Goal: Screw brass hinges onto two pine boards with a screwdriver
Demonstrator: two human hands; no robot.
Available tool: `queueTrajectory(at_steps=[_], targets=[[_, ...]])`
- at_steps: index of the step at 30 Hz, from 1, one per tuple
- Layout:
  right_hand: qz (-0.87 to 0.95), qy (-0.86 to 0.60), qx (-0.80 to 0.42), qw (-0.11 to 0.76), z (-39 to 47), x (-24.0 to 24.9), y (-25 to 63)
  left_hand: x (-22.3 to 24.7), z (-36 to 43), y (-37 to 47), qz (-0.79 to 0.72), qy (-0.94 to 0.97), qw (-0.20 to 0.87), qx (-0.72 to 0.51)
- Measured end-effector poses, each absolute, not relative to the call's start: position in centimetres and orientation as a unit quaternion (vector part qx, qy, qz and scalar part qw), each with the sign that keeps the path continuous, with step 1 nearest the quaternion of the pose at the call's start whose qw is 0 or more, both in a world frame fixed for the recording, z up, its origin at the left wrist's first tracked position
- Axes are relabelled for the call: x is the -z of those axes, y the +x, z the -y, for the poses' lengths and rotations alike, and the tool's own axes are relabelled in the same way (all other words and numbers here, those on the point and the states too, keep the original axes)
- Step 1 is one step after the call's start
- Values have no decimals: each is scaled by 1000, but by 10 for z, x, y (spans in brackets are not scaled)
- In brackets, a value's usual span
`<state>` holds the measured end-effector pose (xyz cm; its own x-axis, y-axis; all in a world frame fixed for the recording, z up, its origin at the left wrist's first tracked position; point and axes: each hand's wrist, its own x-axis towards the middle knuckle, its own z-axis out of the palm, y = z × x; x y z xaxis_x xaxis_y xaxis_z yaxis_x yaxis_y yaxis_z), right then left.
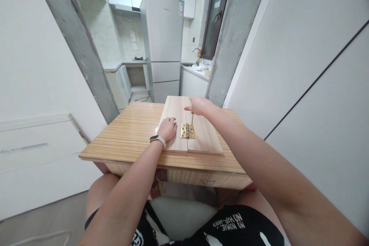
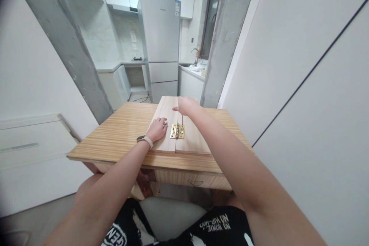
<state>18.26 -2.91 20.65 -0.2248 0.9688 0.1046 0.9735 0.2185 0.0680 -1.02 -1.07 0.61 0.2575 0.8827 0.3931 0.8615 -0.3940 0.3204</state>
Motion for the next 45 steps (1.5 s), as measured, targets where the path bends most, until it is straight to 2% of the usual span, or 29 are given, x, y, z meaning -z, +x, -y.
queueTrajectory(at_steps=[6, 12, 21, 31, 38, 45], targets=[[759, -646, 78, 19, 31, -209, 189, -5, 10, -9, -550, 791, 16, -268], [791, -607, 77, -5, 18, -205, 198, -5, 10, -9, -550, 791, 15, -267], [802, -588, 44, -95, 36, -226, 188, -4, 9, -11, -548, 793, 17, -267], [757, -643, 110, -29, 31, -207, 194, -6, 10, -9, -548, 793, 15, -265], [779, -620, 89, -23, 24, -207, 199, -8, 12, -10, -550, 793, 14, -262], [796, -602, 35, 61, 11, -195, 200, -7, 11, -9, -554, 790, 23, -262]])
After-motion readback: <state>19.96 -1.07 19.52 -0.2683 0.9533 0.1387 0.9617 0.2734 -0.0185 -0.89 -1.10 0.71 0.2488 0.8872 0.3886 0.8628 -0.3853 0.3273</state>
